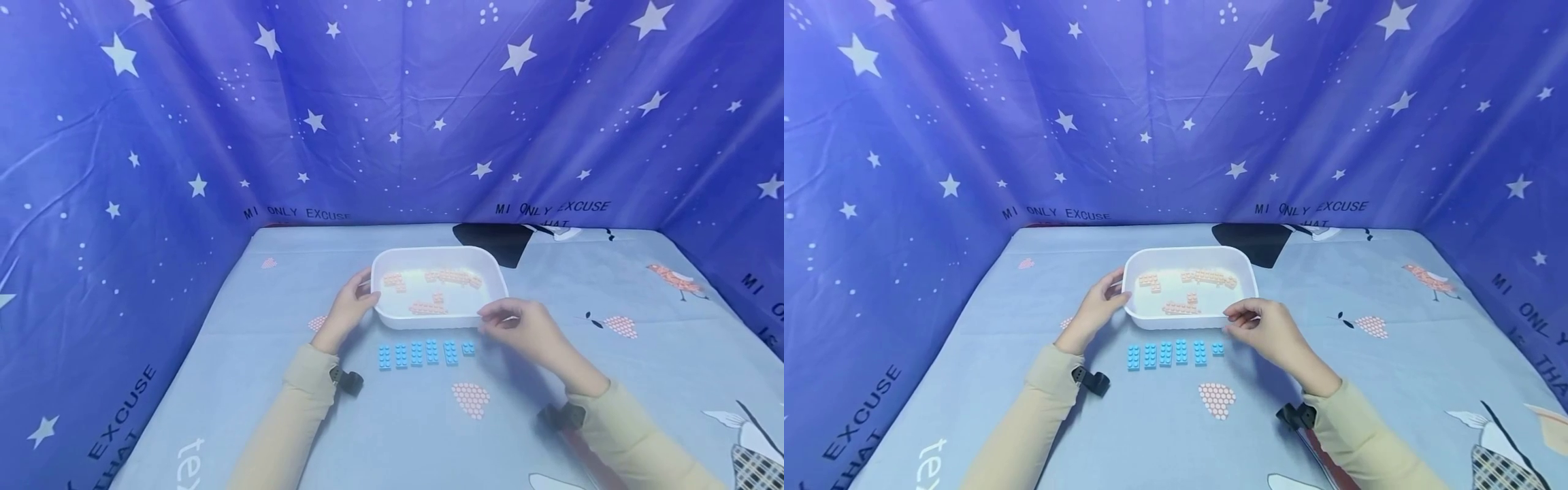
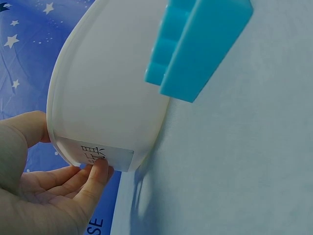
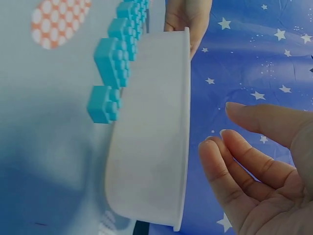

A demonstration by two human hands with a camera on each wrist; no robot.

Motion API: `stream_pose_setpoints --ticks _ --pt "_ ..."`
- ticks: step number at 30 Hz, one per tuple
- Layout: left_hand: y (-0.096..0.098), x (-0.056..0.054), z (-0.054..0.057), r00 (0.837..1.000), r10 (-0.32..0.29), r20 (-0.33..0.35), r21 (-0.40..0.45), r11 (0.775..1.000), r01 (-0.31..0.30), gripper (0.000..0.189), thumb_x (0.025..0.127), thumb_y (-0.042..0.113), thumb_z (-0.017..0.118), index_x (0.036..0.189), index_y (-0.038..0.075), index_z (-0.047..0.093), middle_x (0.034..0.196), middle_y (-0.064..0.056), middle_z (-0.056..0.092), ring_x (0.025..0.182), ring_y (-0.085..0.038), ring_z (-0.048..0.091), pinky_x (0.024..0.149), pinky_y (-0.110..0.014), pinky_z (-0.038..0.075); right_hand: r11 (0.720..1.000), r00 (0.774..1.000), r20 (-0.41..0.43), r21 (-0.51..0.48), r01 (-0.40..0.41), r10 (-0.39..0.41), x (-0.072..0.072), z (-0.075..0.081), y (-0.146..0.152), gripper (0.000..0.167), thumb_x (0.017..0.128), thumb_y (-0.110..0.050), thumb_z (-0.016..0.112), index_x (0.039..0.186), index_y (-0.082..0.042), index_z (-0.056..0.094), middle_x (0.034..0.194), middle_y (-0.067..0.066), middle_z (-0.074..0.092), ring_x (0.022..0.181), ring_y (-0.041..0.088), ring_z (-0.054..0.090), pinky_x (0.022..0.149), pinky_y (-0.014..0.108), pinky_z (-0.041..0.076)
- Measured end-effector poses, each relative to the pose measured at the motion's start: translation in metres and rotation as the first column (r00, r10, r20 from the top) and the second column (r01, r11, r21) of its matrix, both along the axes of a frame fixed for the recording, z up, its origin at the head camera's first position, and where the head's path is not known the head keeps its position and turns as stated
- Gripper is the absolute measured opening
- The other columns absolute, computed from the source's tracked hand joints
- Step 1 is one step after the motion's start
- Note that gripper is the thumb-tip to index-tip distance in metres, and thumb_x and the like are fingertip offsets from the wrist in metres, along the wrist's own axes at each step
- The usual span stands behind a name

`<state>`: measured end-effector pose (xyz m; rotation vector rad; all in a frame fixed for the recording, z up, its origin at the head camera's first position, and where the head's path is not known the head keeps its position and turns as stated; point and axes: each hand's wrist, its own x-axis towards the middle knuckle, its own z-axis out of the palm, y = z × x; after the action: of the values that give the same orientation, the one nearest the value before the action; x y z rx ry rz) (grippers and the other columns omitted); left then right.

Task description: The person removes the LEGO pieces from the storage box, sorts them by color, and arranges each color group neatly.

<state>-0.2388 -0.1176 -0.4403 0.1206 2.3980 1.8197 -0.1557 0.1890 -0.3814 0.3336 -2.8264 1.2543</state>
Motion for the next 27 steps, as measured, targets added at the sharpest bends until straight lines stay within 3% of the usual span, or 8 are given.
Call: stream_pose_setpoints --ticks 6,20,27 --pt "-0.001 0.000 0.000 1.000 0.001 0.005 0.007 1.000 -0.001 0.061 0.094 0.014 0.059 0.150 0.013 0.035 0.152 -0.011 0.041 0.132 -0.034 0.048 0.109 -0.048 0.043 1.000 0.999 -0.036 0.001 0.019 -0.019 -0.008 0.005 -0.005 0.019 0.080 -0.005 0.075 0.099 0.000 0.072 0.089 0.010 0.073 0.081 0.018 0.066 0.073 0.021 0.058" --pt "0.000 -0.001 0.001 1.000 0.003 0.006 0.020 1.000 -0.003 0.060 0.094 0.012 0.059 0.149 0.011 0.036 0.150 -0.014 0.042 0.129 -0.035 0.051 0.108 -0.046 0.045 0.999 0.999 -0.010 -0.034 0.041 -0.041 -0.024 0.003 -0.014 0.024 0.082 -0.008 0.075 0.104 -0.001 0.072 0.095 0.012 0.073 0.084 0.021 0.069 0.074 0.021 0.059" --pt "0.000 -0.001 -0.002 1.000 -0.003 0.008 0.019 1.000 0.003 0.060 0.095 0.013 0.059 0.150 0.011 0.034 0.151 -0.015 0.041 0.131 -0.036 0.049 0.109 -0.047 0.044 1.000 0.999 -0.046 -0.020 0.019 -0.020 -0.036 -0.002 -0.021 0.026 0.080 -0.006 0.076 0.105 0.003 0.070 0.100 0.020 0.070 0.085 0.025 0.068 0.081 0.037 0.061"
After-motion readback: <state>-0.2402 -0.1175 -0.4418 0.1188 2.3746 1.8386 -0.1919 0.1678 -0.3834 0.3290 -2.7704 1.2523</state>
